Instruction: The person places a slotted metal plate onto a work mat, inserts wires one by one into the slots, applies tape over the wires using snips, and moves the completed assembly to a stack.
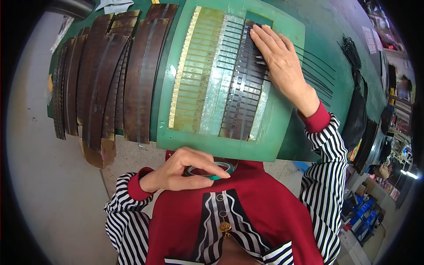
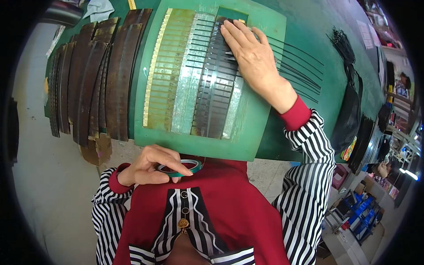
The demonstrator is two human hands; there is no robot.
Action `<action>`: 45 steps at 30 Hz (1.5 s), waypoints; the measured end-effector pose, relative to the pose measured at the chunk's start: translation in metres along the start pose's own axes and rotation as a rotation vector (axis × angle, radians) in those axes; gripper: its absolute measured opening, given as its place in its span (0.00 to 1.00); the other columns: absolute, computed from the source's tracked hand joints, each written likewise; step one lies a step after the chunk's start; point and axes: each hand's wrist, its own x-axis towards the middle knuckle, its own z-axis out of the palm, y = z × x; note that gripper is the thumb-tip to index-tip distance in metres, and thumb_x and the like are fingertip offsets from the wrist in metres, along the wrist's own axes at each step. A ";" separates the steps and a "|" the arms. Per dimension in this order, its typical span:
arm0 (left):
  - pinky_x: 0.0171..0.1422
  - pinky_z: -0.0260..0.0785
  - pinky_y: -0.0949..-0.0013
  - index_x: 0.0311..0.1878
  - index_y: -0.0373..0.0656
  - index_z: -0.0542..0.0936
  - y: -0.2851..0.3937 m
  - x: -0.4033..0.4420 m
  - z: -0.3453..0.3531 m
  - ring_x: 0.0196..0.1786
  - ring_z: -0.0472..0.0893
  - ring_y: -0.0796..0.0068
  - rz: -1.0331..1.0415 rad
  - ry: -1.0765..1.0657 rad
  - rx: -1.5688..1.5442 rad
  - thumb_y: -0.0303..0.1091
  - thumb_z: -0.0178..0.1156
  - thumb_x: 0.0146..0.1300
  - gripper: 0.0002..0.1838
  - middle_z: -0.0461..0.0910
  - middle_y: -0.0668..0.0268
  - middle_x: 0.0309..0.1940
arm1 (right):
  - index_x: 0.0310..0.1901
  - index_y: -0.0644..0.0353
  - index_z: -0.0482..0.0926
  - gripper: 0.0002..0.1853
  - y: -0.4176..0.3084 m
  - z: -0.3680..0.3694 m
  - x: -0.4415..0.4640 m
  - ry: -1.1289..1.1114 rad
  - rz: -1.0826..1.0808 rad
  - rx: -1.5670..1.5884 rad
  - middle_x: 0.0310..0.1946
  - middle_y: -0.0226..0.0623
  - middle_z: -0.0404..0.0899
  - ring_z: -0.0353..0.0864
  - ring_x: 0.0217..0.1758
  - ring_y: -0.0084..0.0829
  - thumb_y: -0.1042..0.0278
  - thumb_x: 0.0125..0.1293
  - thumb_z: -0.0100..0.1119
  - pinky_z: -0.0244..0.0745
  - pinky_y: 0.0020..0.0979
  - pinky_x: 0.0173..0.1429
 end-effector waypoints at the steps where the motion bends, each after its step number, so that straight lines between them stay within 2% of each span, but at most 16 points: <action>1: 0.34 0.65 0.76 0.46 0.36 0.80 -0.002 0.000 -0.001 0.29 0.77 0.75 0.000 -0.002 -0.007 0.33 0.57 0.53 0.17 0.79 0.61 0.26 | 0.64 0.61 0.59 0.42 -0.002 0.001 0.000 0.018 0.010 -0.024 0.65 0.37 0.59 0.55 0.69 0.37 0.89 0.38 0.50 0.53 0.39 0.68; 2: 0.33 0.65 0.76 0.46 0.36 0.81 -0.004 0.001 -0.002 0.29 0.77 0.76 0.001 -0.009 -0.011 0.33 0.57 0.53 0.17 0.79 0.61 0.26 | 0.64 0.61 0.59 0.42 0.000 -0.002 -0.001 0.020 0.014 -0.028 0.65 0.37 0.59 0.55 0.69 0.37 0.89 0.38 0.50 0.53 0.39 0.68; 5: 0.32 0.64 0.76 0.45 0.36 0.81 -0.002 0.002 -0.007 0.28 0.76 0.76 -0.024 -0.031 -0.007 0.33 0.57 0.54 0.17 0.79 0.61 0.25 | 0.62 0.62 0.61 0.34 0.008 -0.015 0.000 -0.065 -0.044 -0.031 0.63 0.38 0.61 0.56 0.68 0.35 0.84 0.48 0.48 0.54 0.40 0.67; 10: 0.31 0.63 0.77 0.45 0.36 0.81 -0.004 0.004 -0.012 0.27 0.75 0.78 -0.100 -0.055 0.016 0.33 0.57 0.54 0.16 0.79 0.62 0.24 | 0.62 0.63 0.62 0.34 -0.008 -0.002 -0.006 -0.021 -0.025 0.007 0.63 0.37 0.61 0.56 0.68 0.35 0.84 0.48 0.48 0.54 0.40 0.67; 13: 0.31 0.63 0.77 0.45 0.36 0.81 -0.005 0.006 -0.015 0.27 0.75 0.78 -0.104 -0.068 0.041 0.33 0.57 0.55 0.16 0.79 0.62 0.24 | 0.64 0.62 0.60 0.41 -0.012 -0.004 -0.007 -0.022 0.017 0.030 0.65 0.37 0.59 0.55 0.69 0.37 0.90 0.40 0.47 0.53 0.38 0.69; 17: 0.30 0.62 0.77 0.45 0.36 0.81 -0.009 0.009 -0.019 0.26 0.75 0.79 -0.084 -0.081 0.054 0.32 0.58 0.55 0.15 0.79 0.62 0.24 | 0.64 0.62 0.60 0.40 -0.011 -0.030 -0.007 -0.081 0.007 0.026 0.64 0.37 0.60 0.55 0.69 0.37 0.89 0.41 0.46 0.52 0.38 0.69; 22: 0.30 0.62 0.77 0.45 0.37 0.81 -0.009 0.010 -0.018 0.27 0.75 0.79 -0.081 -0.061 0.057 0.31 0.58 0.55 0.15 0.79 0.62 0.24 | 0.64 0.61 0.60 0.41 -0.024 -0.007 -0.013 -0.018 0.024 0.063 0.64 0.37 0.60 0.55 0.69 0.37 0.90 0.40 0.46 0.52 0.39 0.69; 25: 0.30 0.63 0.77 0.45 0.37 0.81 -0.007 0.010 -0.018 0.27 0.75 0.79 -0.112 -0.071 0.057 0.31 0.58 0.56 0.15 0.79 0.62 0.24 | 0.62 0.62 0.62 0.34 -0.019 -0.014 -0.014 -0.082 -0.002 0.001 0.63 0.36 0.62 0.57 0.68 0.35 0.83 0.48 0.48 0.53 0.40 0.67; 30: 0.31 0.65 0.76 0.45 0.35 0.81 -0.008 0.008 -0.017 0.28 0.76 0.78 -0.095 -0.018 -0.011 0.33 0.56 0.58 0.15 0.78 0.62 0.23 | 0.63 0.61 0.61 0.36 -0.030 -0.025 -0.020 -0.104 0.001 0.009 0.64 0.36 0.60 0.55 0.70 0.36 0.85 0.46 0.46 0.52 0.40 0.69; 34: 0.33 0.67 0.75 0.44 0.33 0.80 -0.008 0.009 -0.021 0.29 0.77 0.75 -0.087 -0.047 0.035 0.36 0.54 0.60 0.17 0.78 0.61 0.24 | 0.63 0.61 0.62 0.32 -0.035 -0.004 -0.030 -0.031 0.103 0.024 0.64 0.37 0.61 0.55 0.69 0.35 0.81 0.51 0.45 0.51 0.40 0.69; 35: 0.33 0.67 0.75 0.44 0.33 0.80 -0.007 0.011 -0.020 0.29 0.77 0.75 -0.074 -0.113 0.059 0.36 0.54 0.60 0.17 0.78 0.61 0.24 | 0.62 0.61 0.62 0.31 -0.034 -0.003 -0.031 -0.024 0.071 0.063 0.64 0.37 0.61 0.55 0.69 0.34 0.79 0.52 0.45 0.51 0.40 0.69; 37: 0.35 0.69 0.76 0.47 0.34 0.79 -0.005 0.009 -0.021 0.29 0.77 0.76 -0.094 -0.063 -0.020 0.28 0.52 0.60 0.14 0.77 0.62 0.27 | 0.62 0.61 0.63 0.29 -0.030 -0.009 -0.032 0.001 0.080 0.066 0.64 0.37 0.61 0.55 0.69 0.34 0.77 0.54 0.46 0.51 0.40 0.68; 38: 0.35 0.69 0.76 0.47 0.34 0.79 -0.006 0.009 -0.023 0.29 0.77 0.76 -0.091 -0.109 0.004 0.28 0.52 0.60 0.14 0.77 0.62 0.27 | 0.62 0.61 0.63 0.28 -0.032 -0.012 -0.032 0.002 0.053 0.059 0.64 0.37 0.60 0.55 0.69 0.33 0.74 0.55 0.45 0.51 0.40 0.68; 42: 0.36 0.71 0.74 0.47 0.32 0.79 -0.012 0.003 -0.023 0.30 0.78 0.73 -0.073 -0.054 -0.065 0.29 0.51 0.60 0.15 0.76 0.59 0.29 | 0.61 0.61 0.63 0.27 -0.048 -0.002 -0.038 0.019 0.037 0.047 0.64 0.36 0.60 0.55 0.69 0.32 0.71 0.57 0.45 0.51 0.40 0.68; 45: 0.35 0.70 0.71 0.42 0.29 0.80 -0.009 0.006 -0.017 0.28 0.78 0.67 -0.139 0.057 -0.052 0.41 0.53 0.60 0.21 0.77 0.56 0.24 | 0.61 0.61 0.63 0.27 -0.046 0.003 -0.038 0.041 0.043 0.060 0.64 0.36 0.60 0.55 0.69 0.32 0.71 0.57 0.46 0.51 0.40 0.68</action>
